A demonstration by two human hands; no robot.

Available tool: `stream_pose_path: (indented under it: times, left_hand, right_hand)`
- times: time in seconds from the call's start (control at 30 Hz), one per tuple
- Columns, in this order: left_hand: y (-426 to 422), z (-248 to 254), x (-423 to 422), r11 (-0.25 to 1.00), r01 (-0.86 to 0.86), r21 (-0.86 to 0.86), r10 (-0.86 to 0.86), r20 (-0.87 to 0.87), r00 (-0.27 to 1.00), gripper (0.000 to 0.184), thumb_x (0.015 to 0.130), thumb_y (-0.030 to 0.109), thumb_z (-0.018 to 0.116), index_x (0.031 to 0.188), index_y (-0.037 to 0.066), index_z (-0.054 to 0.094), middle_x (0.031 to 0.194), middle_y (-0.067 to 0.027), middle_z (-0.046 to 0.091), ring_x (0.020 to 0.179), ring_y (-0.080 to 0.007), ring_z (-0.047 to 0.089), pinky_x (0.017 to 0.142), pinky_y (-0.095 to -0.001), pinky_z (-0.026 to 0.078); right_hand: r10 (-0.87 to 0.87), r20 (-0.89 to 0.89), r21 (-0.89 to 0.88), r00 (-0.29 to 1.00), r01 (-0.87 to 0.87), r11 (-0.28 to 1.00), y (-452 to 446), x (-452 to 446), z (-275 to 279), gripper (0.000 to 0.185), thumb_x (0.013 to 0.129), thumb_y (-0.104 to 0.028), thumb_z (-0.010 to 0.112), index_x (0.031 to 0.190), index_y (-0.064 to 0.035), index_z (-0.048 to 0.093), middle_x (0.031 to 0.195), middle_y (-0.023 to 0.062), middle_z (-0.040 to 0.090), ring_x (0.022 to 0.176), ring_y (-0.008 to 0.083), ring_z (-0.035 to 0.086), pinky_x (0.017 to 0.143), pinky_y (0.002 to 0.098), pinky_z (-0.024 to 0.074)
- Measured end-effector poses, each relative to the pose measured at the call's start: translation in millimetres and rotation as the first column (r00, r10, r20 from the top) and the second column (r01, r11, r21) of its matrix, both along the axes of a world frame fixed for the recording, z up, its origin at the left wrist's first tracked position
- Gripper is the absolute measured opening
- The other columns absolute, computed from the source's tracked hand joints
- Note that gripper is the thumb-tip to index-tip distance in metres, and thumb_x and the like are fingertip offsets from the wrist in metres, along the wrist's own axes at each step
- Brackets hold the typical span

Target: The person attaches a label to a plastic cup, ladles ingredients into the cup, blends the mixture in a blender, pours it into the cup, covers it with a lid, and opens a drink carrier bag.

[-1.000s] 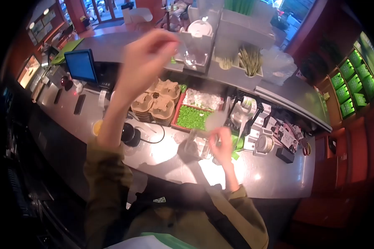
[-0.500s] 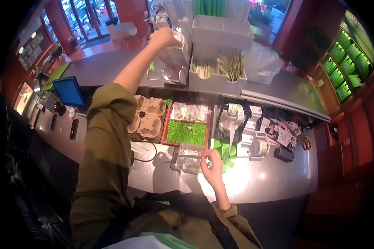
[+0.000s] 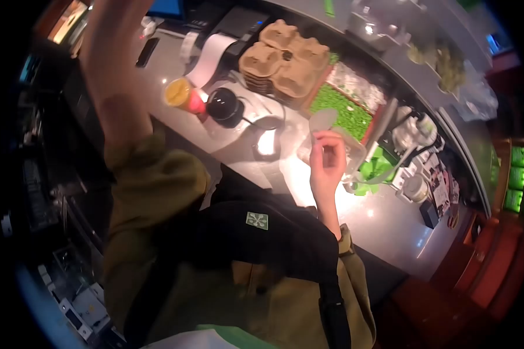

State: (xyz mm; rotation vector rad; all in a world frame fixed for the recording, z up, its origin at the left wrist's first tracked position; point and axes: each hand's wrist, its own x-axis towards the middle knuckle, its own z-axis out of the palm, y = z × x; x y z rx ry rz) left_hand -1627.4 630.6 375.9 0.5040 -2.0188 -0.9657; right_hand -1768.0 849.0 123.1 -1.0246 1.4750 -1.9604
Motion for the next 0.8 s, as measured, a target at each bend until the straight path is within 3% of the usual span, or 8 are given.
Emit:
stream_pose_path:
  times: [0.1,0.13,0.23,0.33,0.43,0.53,0.6,0.8]
  left_hand:
    - [10.7,-66.8,116.9,0.936,-0.199,0.290,0.268,-0.220,0.938,0.076,0.069,0.048,0.060,0.124,-0.002,0.047,0.120,-0.0084,0.052,0.112,-0.0180,0.049,0.095,-0.0318,0.035]
    - [9.2,-79.9,152.3,0.961,-0.069,0.268,0.097,-0.093,0.991,0.079,0.072,0.048,0.059,0.128,-0.004,0.039,0.122,-0.0082,0.047,0.114,-0.0154,0.042,0.097,-0.0289,0.030]
    - [13.0,-129.2,220.9,0.886,-0.252,0.388,0.271,0.008,0.963,0.083,0.069,0.054,0.065,0.124,-0.003,0.041,0.114,-0.0099,0.050,0.108,-0.0167,0.048,0.092,-0.0290,0.035]
    - [11.5,-160.2,280.6,0.805,-0.258,0.535,0.307,-0.003,0.952,0.085,0.069,0.056,0.065,0.125,-0.002,0.039,0.114,-0.0103,0.050,0.108,-0.0166,0.048,0.091,-0.0281,0.036]
    - [2.6,-184.4,329.0,0.730,-0.291,0.618,0.389,-0.026,0.921,0.083,0.071,0.054,0.064,0.125,-0.002,0.038,0.115,-0.0107,0.050,0.107,-0.0168,0.048,0.091,-0.0284,0.036]
    - [-23.0,-201.7,360.7,0.678,-0.313,0.665,0.441,-0.027,0.897,0.079,0.074,0.053,0.062,0.125,-0.002,0.038,0.115,-0.0107,0.050,0.108,-0.0167,0.048,0.092,-0.0284,0.035]
    - [-43.7,-207.7,370.6,0.660,-0.303,0.688,0.436,-0.022,0.899,0.077,0.075,0.052,0.060,0.125,-0.002,0.038,0.115,-0.0102,0.050,0.108,-0.0164,0.047,0.091,-0.0281,0.035]
    - [-104.2,-228.0,368.6,0.688,-0.153,0.710,0.262,-0.047,0.964,0.075,0.076,0.051,0.059,0.124,-0.002,0.039,0.113,-0.0083,0.050,0.107,-0.0151,0.046,0.090,-0.0269,0.035]
  right_hand:
    - [0.061,0.012,0.011,0.998,-0.061,0.998,-46.9,40.4,-6.7,0.007,0.083,0.003,0.053,0.086,-0.0022,0.049,0.097,0.0060,0.052,0.091,0.0121,0.049,0.082,0.0245,0.0384]
    - [0.096,-0.077,0.007,0.992,-0.096,0.995,-64.7,47.4,-21.6,0.005,0.088,-0.005,0.054,0.090,-0.0042,0.050,0.105,0.0055,0.052,0.083,0.0076,0.047,0.072,0.0209,0.0382]
    - [0.121,-0.230,0.049,0.966,-0.113,0.992,-125.0,81.3,-37.0,0.004,0.087,-0.004,0.054,0.087,-0.0031,0.050,0.106,0.0072,0.052,0.089,0.0109,0.049,0.079,0.0234,0.0390]
    - [0.029,-0.281,-0.017,0.959,-0.035,0.999,-184.4,120.5,-42.9,0.008,0.079,-0.002,0.056,0.084,-0.0027,0.050,0.098,0.0104,0.056,0.094,0.0227,0.053,0.085,0.0298,0.0387]
    - [0.140,-0.093,0.048,0.986,-0.136,0.990,-223.3,166.8,-55.2,0.007,0.082,-0.004,0.053,0.085,-0.0026,0.047,0.117,0.0138,0.053,0.103,0.0242,0.050,0.090,0.0337,0.0369]
    - [0.244,-0.303,0.193,0.921,-0.192,0.962,-232.7,203.7,-46.0,0.007,0.085,-0.004,0.050,0.087,-0.0020,0.043,0.125,0.0174,0.048,0.116,0.0292,0.046,0.096,0.0363,0.0344]
    - [0.281,-0.567,0.224,0.774,-0.184,0.957,-236.0,213.7,-45.1,0.008,0.083,-0.002,0.050,0.089,-0.0009,0.044,0.128,0.0188,0.047,0.121,0.0355,0.041,0.098,0.0402,0.0335]
    - [0.276,-0.772,0.288,0.573,-0.072,0.955,-239.2,235.4,-36.8,0.020,0.074,0.000,0.057,0.093,-0.0012,0.048,0.130,0.0185,0.044,0.124,0.0372,0.038,0.099,0.0477,0.0312]
